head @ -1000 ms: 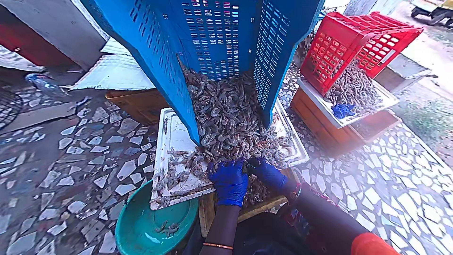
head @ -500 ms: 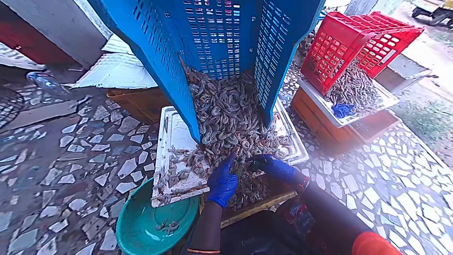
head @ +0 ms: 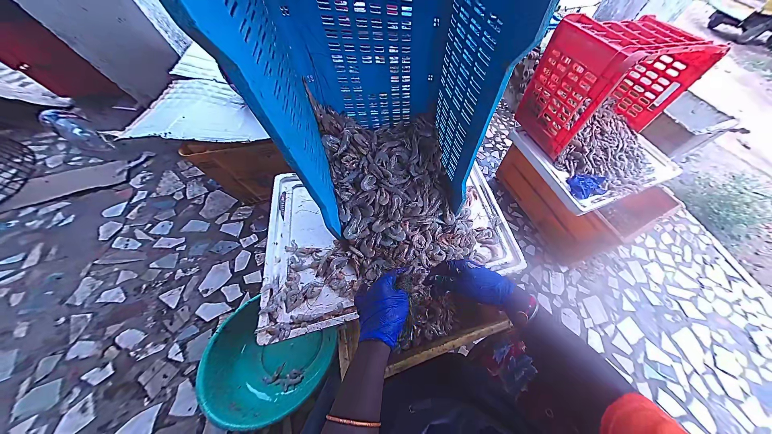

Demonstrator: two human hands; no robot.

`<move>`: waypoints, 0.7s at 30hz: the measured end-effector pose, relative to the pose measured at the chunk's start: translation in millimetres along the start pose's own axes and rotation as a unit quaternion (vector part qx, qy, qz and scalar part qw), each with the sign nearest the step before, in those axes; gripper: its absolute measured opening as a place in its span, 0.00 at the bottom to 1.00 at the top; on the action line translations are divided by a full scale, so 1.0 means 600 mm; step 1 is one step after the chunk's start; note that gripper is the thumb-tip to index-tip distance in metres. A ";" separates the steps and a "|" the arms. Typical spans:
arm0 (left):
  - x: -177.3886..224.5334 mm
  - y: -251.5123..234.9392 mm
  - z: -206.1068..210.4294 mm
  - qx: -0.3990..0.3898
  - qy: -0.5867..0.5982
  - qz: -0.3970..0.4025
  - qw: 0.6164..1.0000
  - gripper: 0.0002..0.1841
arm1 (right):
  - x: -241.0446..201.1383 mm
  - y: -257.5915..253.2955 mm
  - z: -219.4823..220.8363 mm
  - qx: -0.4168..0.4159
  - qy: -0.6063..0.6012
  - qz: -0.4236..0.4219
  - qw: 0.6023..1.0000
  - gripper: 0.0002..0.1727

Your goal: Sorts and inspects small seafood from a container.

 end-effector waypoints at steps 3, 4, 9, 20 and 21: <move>-0.009 -0.006 0.010 -0.002 0.233 0.063 0.970 0.19 | 0.021 -0.017 0.009 -0.010 0.201 0.010 0.980 0.28; -0.006 -0.006 0.018 -0.012 0.305 0.093 0.948 0.18 | 0.017 -0.020 0.016 0.011 0.185 -0.008 0.983 0.28; 0.003 0.011 0.035 0.003 0.446 0.086 0.891 0.19 | -0.010 -0.029 0.073 0.175 0.192 -0.100 0.960 0.18; -0.132 0.034 -0.048 0.194 0.600 -0.053 0.774 0.24 | -0.056 0.026 0.077 0.116 0.074 -0.226 0.964 0.14; -0.166 0.039 -0.065 0.225 0.642 -0.088 0.727 0.24 | -0.040 0.030 0.073 0.076 0.130 -0.195 0.969 0.15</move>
Point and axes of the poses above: each hand's wrist, its own y-axis away from the middle knuckle, its own z-axis out of the palm, x = y × z, the point moved 5 cm from there along -y, towards the middle knuckle, and after that the axes turned 4 degrees about -z, right-handed, at the moved point
